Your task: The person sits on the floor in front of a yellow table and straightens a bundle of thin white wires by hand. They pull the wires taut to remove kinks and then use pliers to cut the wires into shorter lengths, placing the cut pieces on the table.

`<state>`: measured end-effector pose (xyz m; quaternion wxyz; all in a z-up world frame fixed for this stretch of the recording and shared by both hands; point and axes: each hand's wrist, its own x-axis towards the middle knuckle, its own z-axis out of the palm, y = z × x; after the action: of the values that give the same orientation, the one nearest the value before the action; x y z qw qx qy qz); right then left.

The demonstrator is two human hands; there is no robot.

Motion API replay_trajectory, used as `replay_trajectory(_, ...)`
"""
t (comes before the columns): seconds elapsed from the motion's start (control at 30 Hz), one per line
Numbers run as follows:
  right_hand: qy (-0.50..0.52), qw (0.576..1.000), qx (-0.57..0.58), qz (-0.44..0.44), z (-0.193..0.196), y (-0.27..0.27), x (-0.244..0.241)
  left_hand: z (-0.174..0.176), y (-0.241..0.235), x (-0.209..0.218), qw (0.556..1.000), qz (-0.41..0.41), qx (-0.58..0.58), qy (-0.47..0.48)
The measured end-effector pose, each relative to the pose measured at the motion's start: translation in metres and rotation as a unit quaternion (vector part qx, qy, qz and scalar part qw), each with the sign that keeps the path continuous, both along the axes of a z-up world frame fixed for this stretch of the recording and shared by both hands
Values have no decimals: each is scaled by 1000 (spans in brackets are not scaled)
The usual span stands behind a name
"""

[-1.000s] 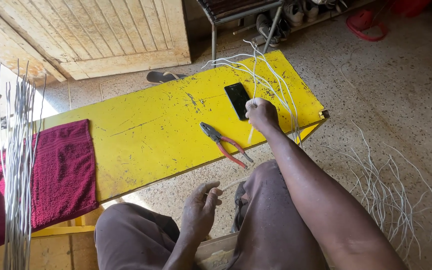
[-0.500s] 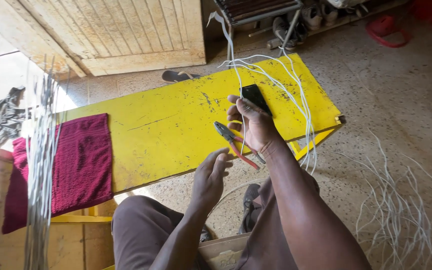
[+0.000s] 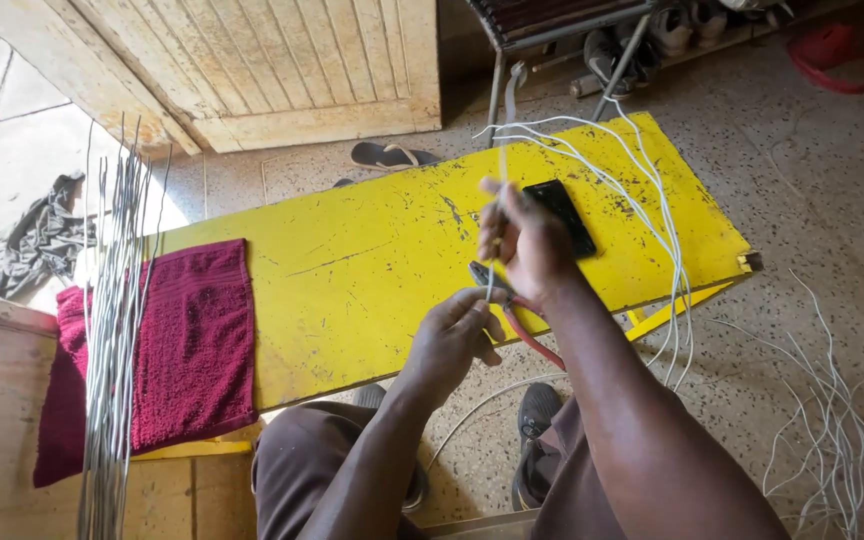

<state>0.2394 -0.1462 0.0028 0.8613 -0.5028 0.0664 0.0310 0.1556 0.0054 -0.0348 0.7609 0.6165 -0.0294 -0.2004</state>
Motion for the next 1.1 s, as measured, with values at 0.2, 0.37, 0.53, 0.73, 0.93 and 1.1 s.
replay_trajectory(0.2, -33, 992, -52, -111, -11, -24, 54, 21, -9, -11, 998, -26, 58, 16)
replay_trajectory(0.37, -35, 996, 18, -76, -28, -29, 65, 14, -12, -3, 998, -11, 26, 60)
replay_trajectory(0.53, -65, 996, 62, 29, -32, -31, 68, -1, -9, 3, 995, 4, -49, 85)
replay_trajectory(0.73, -64, 991, 80, 83, -36, -6, 65, -10, -7, 15, 999, -47, -20, 9)
replay_trajectory(0.93, -52, 990, 74, 111, -41, 3, 63, -35, -7, 21, 993, -62, -85, 59)
replay_trajectory(1.1, -21, 990, -61, 126, -46, 15, 56, -44, 6, 22, 990, -37, -108, 78)
